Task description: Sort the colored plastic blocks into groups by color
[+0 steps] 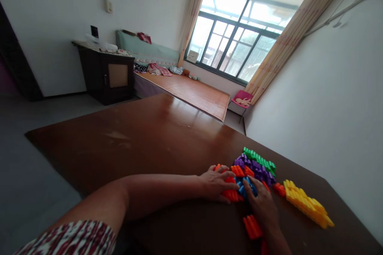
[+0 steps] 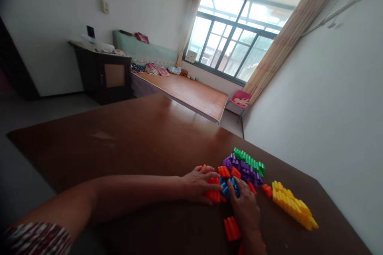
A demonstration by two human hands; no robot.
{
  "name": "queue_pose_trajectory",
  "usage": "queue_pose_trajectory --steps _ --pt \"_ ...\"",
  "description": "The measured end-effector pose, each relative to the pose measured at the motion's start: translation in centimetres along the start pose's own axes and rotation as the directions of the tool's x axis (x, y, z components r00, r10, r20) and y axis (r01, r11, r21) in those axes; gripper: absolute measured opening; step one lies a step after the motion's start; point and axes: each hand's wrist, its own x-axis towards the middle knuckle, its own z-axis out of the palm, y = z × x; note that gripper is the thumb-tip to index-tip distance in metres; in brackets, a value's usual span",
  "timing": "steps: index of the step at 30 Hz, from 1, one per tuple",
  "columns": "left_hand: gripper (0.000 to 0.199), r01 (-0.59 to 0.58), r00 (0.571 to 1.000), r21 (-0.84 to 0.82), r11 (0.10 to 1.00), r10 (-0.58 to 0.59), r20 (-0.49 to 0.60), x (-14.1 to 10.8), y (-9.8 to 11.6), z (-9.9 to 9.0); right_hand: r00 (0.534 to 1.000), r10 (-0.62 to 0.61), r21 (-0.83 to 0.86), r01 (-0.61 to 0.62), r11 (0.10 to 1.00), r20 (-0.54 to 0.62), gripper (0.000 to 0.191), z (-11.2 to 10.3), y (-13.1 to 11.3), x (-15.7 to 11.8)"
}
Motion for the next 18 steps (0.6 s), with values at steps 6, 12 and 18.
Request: queue_pose_trajectory --steps 6,12,18 --pt "0.059 0.078 0.995 0.02 0.997 -0.077 -0.06 -2.8 -3.9 -2.4 0.998 -0.026 0.046 0.028 0.999 -0.052 0.046 3.0 -5.0 3.6" --pt "0.059 0.214 0.968 0.005 0.977 -0.212 -0.136 -5.0 -6.9 -4.7 0.988 -0.136 0.152 0.147 0.977 -0.08 0.045 6.0 -9.1 7.2" --pt "0.059 0.318 0.941 0.018 0.948 -0.313 -0.13 -5.6 -8.9 -6.6 0.998 -0.066 0.215 0.061 0.975 0.017 0.051 8.7 -11.9 10.0"
